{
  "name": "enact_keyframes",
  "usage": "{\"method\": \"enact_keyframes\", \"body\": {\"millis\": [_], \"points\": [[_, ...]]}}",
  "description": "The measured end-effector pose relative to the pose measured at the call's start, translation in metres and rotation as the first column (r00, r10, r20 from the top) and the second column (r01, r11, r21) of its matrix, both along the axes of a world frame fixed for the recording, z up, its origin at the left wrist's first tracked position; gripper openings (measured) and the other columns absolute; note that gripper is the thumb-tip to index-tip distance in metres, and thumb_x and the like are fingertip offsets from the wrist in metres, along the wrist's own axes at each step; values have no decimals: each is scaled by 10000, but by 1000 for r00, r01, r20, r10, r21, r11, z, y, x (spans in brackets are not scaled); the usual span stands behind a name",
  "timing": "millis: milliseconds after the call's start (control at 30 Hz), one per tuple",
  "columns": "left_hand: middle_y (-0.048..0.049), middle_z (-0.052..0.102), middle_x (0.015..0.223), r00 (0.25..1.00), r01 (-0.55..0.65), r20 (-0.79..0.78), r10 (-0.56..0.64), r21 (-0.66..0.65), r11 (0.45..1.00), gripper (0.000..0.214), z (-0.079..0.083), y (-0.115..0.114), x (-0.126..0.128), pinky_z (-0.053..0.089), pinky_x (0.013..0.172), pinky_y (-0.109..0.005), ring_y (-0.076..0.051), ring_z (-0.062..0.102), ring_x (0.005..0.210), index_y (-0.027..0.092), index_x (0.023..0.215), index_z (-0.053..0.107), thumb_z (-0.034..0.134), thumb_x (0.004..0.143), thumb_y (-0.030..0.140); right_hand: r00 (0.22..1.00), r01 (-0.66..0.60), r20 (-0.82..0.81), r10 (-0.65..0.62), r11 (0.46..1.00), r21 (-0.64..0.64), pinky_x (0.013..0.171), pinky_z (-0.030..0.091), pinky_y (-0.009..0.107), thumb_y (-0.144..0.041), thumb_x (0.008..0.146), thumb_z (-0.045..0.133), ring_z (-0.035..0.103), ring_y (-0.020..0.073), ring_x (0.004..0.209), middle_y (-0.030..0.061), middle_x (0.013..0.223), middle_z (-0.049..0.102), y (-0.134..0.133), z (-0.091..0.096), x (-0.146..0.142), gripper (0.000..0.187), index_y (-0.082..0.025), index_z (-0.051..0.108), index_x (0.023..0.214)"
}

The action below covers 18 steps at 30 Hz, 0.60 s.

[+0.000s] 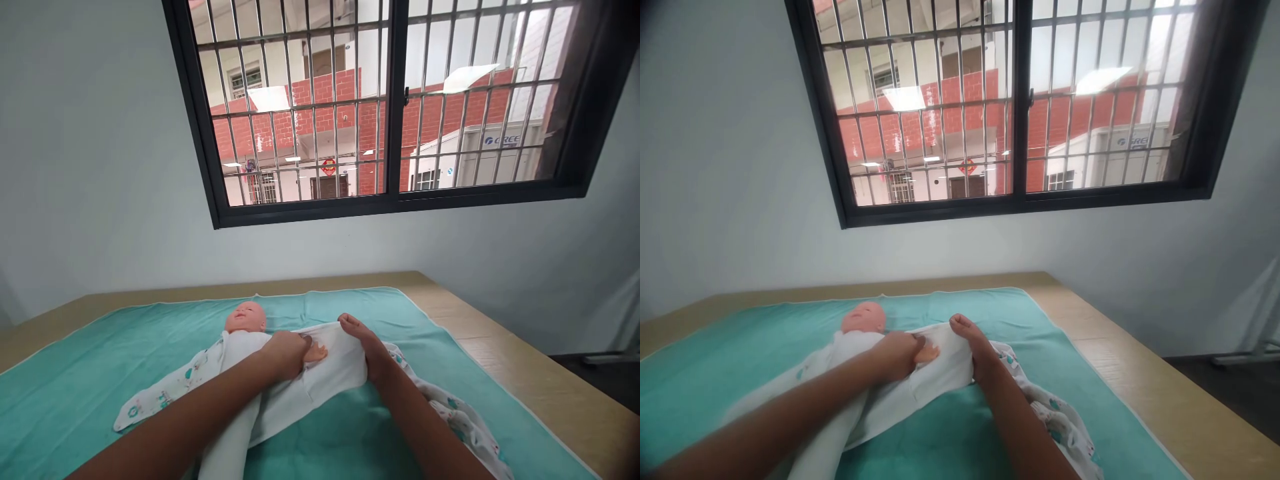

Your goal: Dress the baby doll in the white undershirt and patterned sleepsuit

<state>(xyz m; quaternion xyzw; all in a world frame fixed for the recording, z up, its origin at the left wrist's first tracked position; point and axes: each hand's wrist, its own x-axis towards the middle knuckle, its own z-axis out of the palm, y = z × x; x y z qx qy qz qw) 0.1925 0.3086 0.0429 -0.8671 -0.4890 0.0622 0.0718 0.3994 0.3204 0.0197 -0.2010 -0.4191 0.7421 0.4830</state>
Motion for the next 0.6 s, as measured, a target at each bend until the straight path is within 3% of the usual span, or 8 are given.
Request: {"method": "enact_keyframes", "body": {"millis": [367, 600], "points": [[-37, 703, 991, 998, -3, 60, 11, -125, 992, 203, -8, 15, 4, 499, 714, -299, -220, 666, 872, 245, 901, 593, 439, 868, 372, 996, -91, 11, 91, 996, 24, 483, 316, 188, -417, 703, 772, 436, 70, 490, -53, 589, 510, -9, 14, -22, 384, -196, 460, 738], [-55, 710, 938, 998, -54, 19, 58, -163, 985, 161, -17, 26, 4, 515, 733, -320, -235, 670, 844, 224, 862, 619, 534, 804, 349, 995, -95, 5, 95, 995, 43, 484, 316, 202, -403, 729, 738, 445, 81, 503, -45, 607, 506, -21, 13, -25, 361, -200, 439, 728]]}}
